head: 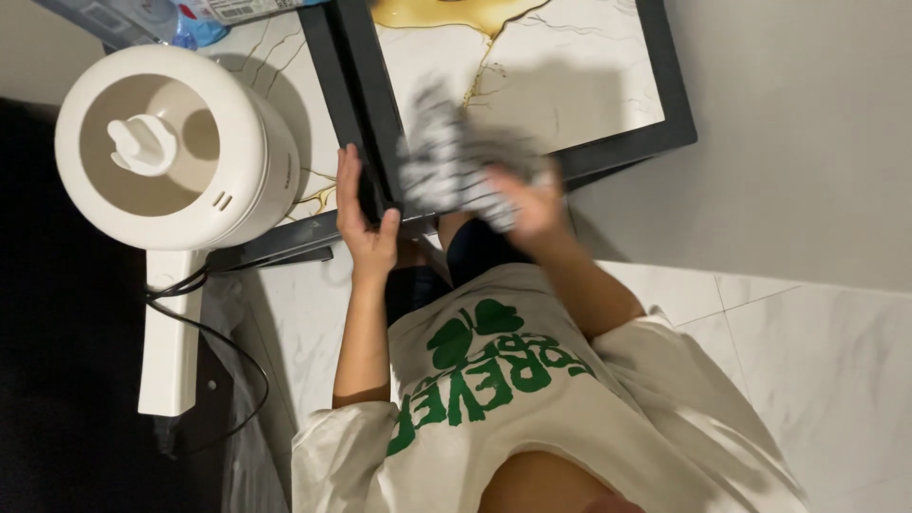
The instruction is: Wiping down a small marble-top table and a pot lid with a cloth, then washing hands in a sink.
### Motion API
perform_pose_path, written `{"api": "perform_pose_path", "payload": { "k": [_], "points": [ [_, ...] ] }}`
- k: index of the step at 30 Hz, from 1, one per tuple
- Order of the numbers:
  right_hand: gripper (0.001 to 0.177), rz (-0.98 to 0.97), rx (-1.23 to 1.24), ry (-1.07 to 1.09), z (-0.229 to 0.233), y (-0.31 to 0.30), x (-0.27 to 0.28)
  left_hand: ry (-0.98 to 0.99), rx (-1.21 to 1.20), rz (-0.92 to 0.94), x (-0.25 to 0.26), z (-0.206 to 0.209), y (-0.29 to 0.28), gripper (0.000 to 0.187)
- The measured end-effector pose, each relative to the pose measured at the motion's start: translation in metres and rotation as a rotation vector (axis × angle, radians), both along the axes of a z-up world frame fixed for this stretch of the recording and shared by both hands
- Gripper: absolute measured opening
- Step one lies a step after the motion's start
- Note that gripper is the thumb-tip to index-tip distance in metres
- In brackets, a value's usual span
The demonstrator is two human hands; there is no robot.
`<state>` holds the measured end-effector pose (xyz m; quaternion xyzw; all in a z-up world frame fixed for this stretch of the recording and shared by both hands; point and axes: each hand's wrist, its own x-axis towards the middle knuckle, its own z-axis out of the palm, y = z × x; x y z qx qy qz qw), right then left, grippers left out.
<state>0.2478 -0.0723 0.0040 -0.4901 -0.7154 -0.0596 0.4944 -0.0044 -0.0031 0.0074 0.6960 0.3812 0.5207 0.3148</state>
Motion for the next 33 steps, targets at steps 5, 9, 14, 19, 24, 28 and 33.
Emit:
{"api": "perform_pose_path", "payload": {
  "k": [5,9,14,19,24,28,33],
  "points": [
    [0.044,-0.125,-0.309,0.788,0.074,-0.041,0.083,0.233,0.123,0.013,0.007,0.000,0.001,0.061],
    [0.043,-0.467,-0.316,0.032,0.078,-0.051,0.117,0.286,0.194,0.009,0.010,0.003,0.004,0.054],
    [0.048,-0.410,-0.431,0.019,0.068,-0.027,0.138,0.294,0.215,0.044,0.013,-0.003,0.006,0.054],
    [0.047,-0.412,-0.493,-0.014,0.073,0.031,0.158,0.283,0.228,0.078,0.014,-0.007,0.006,0.055],
    [0.052,-0.290,-0.486,-0.024,0.073,0.109,0.179,0.269,0.219,0.079,0.013,-0.007,0.005,0.055],
    [0.043,-0.244,-0.457,-0.073,0.060,0.169,0.198,0.264,0.215,0.071,0.010,-0.008,0.006,0.056],
    [0.036,-0.324,-0.433,-0.144,0.034,0.218,0.227,0.272,0.198,0.054,0.008,-0.006,0.005,0.057]
  ]
}}
